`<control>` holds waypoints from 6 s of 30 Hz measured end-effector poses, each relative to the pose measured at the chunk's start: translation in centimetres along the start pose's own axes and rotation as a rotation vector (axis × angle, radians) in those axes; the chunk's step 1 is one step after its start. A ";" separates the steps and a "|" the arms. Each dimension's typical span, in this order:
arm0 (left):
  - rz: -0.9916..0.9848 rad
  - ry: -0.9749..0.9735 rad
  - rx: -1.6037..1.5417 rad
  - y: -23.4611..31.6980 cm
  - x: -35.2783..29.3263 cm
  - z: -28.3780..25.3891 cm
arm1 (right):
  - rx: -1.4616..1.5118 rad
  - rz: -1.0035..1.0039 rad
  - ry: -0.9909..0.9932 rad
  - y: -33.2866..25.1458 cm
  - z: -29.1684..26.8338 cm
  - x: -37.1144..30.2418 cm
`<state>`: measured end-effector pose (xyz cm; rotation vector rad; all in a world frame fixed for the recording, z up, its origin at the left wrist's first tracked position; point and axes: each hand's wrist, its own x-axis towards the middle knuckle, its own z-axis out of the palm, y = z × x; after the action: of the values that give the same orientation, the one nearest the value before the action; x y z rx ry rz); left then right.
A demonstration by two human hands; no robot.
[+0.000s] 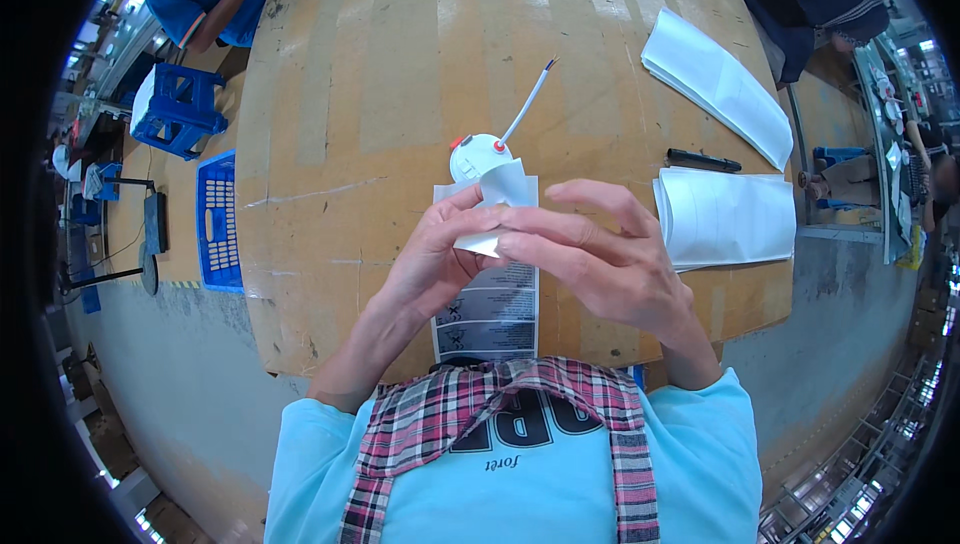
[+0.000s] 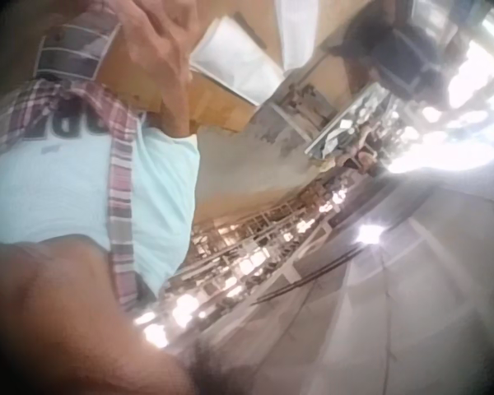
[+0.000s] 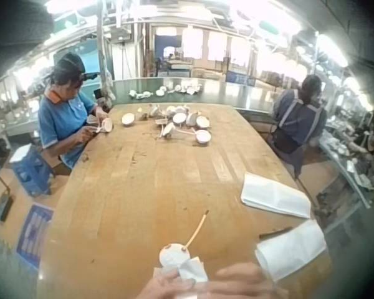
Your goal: Peeling and applying stickers to small circular LED light components.
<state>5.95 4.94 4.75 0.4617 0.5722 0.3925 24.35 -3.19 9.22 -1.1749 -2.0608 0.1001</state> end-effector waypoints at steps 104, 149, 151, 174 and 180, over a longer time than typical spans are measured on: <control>0.462 0.272 0.299 -4.4 0.7 -0.9 | 0.303 0.800 0.224 -0.5 5.9 -0.6; 0.450 0.237 0.368 -4.5 0.6 -0.5 | 0.293 0.822 0.207 -0.2 5.7 -0.7; 0.472 0.226 0.387 -4.6 0.5 -0.4 | 0.303 0.831 0.209 -0.3 5.6 -0.8; 0.482 0.181 0.514 -1.5 1.0 -1.9 | 0.189 0.694 0.144 0.9 3.6 -0.9; 0.404 0.113 0.787 0.6 1.3 -1.6 | 0.126 0.513 0.047 1.5 2.6 0.1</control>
<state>5.84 6.50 3.28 1.3306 0.7375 0.5760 23.68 -1.48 6.81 -1.5805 -1.6437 0.4361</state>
